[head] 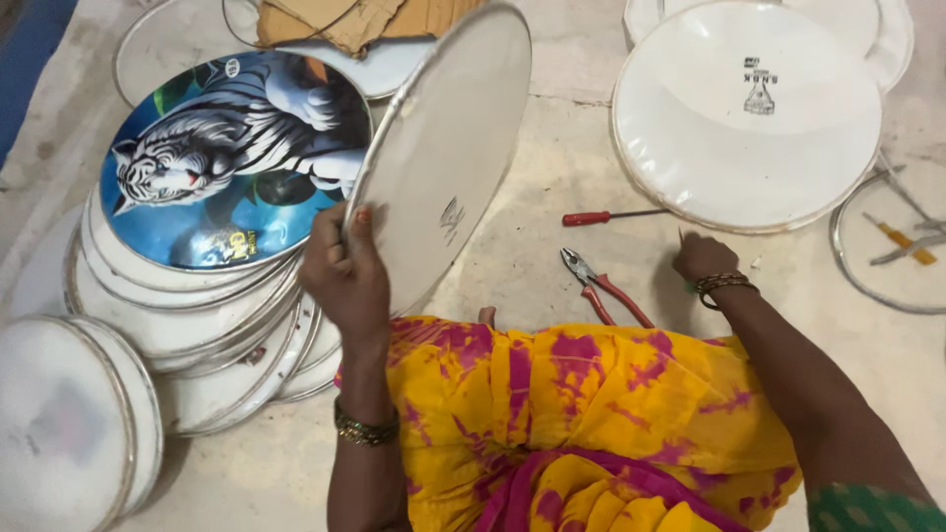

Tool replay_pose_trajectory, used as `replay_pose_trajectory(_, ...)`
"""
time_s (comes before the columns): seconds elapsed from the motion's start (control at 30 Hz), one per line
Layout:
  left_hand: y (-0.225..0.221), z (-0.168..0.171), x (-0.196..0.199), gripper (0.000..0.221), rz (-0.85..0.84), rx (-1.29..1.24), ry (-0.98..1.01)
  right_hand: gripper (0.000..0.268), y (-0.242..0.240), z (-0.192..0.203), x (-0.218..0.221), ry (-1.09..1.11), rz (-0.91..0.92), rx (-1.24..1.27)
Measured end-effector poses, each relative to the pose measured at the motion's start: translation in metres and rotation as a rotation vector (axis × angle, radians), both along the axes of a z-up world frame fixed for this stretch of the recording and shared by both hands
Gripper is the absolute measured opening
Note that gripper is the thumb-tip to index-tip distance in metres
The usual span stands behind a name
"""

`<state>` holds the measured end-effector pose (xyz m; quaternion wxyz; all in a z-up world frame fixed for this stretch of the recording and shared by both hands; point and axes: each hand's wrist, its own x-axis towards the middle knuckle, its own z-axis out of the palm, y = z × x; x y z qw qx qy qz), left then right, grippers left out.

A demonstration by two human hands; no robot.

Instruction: The person attaches metal rims to circular panels. They wrap a metal strip around the circumference of each white or printed plate and use pliers to crimp and secure the rim in place.

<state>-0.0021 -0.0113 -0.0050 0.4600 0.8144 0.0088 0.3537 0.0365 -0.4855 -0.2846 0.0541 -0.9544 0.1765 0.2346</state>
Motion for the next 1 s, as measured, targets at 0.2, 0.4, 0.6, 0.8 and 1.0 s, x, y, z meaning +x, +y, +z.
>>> replay_pose_trajectory(0.2, -0.047, -0.004, -0.004, 0.017, -0.036, -0.278, 0.073, 0.034, 0.104, 0.17, -0.02, -0.426, -0.178, 0.904)
replay_pose_trajectory(0.4, -0.115, -0.003, -0.026, 0.027, -0.386, -0.664, -0.017, 0.067, 0.194, 0.282, -0.112, -0.618, 0.469, 0.889)
replay_pose_trajectory(0.6, -0.156, 0.004, -0.056, 0.04, -0.511, -0.733, 0.021, 0.065, 0.194, 0.281, -0.134, -0.632, 0.418, 0.824)
replay_pose_trajectory(0.8, -0.135, 0.007, -0.062, 0.038, -0.52, -0.211, 0.005, 0.019, 0.121, 0.247, -0.133, -0.55, 0.281, 0.945)
replay_pose_trajectory(1.0, -0.048, 0.036, -0.006, 0.024, -0.139, 0.432, -0.29, 0.024, 0.074, 0.25, -0.132, -0.543, 0.263, 0.918)
